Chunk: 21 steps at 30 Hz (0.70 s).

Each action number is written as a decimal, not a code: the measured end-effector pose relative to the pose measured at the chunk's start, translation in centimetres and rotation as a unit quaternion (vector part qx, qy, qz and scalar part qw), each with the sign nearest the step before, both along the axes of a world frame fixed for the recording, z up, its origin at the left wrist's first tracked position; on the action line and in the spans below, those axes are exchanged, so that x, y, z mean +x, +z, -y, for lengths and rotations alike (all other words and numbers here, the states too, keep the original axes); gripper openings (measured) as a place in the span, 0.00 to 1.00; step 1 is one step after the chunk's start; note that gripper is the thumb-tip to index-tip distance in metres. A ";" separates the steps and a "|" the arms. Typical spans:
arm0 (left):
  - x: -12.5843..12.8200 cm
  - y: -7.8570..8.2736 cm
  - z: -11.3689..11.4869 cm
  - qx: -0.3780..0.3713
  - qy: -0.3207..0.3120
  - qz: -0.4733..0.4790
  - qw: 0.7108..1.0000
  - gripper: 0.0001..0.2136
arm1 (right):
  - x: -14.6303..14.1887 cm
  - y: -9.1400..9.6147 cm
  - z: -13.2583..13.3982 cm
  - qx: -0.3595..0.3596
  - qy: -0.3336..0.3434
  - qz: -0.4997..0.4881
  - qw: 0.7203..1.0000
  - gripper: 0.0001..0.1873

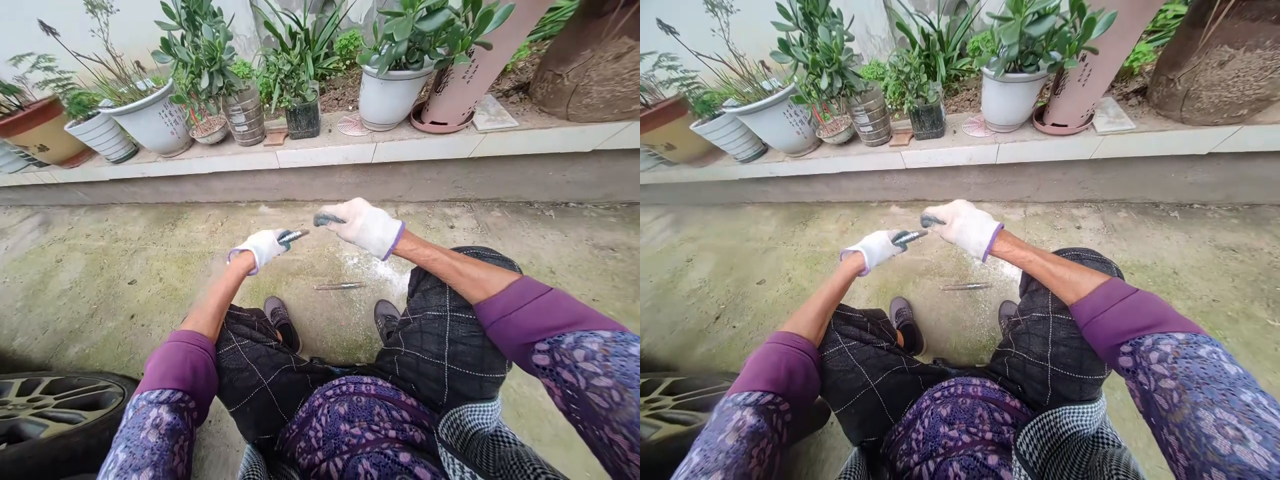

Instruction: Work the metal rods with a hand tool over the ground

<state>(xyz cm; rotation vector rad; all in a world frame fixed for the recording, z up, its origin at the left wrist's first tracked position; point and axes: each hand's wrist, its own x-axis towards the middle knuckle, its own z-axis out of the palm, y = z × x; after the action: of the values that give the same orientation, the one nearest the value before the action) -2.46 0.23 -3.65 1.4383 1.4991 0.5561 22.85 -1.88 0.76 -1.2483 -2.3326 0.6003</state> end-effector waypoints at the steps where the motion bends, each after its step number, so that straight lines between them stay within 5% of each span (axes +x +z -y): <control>1: 0.9 -0.6 0.6 -0.003 -0.042 -0.007 0.999 0.12 | 0.3 -0.3 -0.9 0.003 -0.020 -0.017 1.000 0.12; 4: 3.4 -1.7 2.8 0.019 -0.190 -0.029 0.981 0.10 | 1.3 -1.7 -4.0 0.013 -0.105 -0.037 0.994 0.13; 9: 5.6 -1.3 5.2 0.067 -0.225 0.018 0.972 0.08 | 1.4 -4.7 -7.9 -0.061 -0.135 0.058 0.987 0.15; 16: 2.0 2.1 3.8 0.094 -0.054 0.000 0.994 0.09 | -0.7 -8.0 -3.8 -0.142 -0.021 0.132 0.981 0.15; 21: -1.3 1.9 1.1 0.112 0.046 -0.036 0.992 0.05 | -2.1 -6.6 0.9 -0.134 0.069 0.078 0.986 0.15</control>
<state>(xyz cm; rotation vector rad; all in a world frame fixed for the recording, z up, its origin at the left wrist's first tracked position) -3.77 -0.85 -1.77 1.5806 1.6072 0.7565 20.74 -2.76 -5.86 -1.2956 -2.5490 0.9189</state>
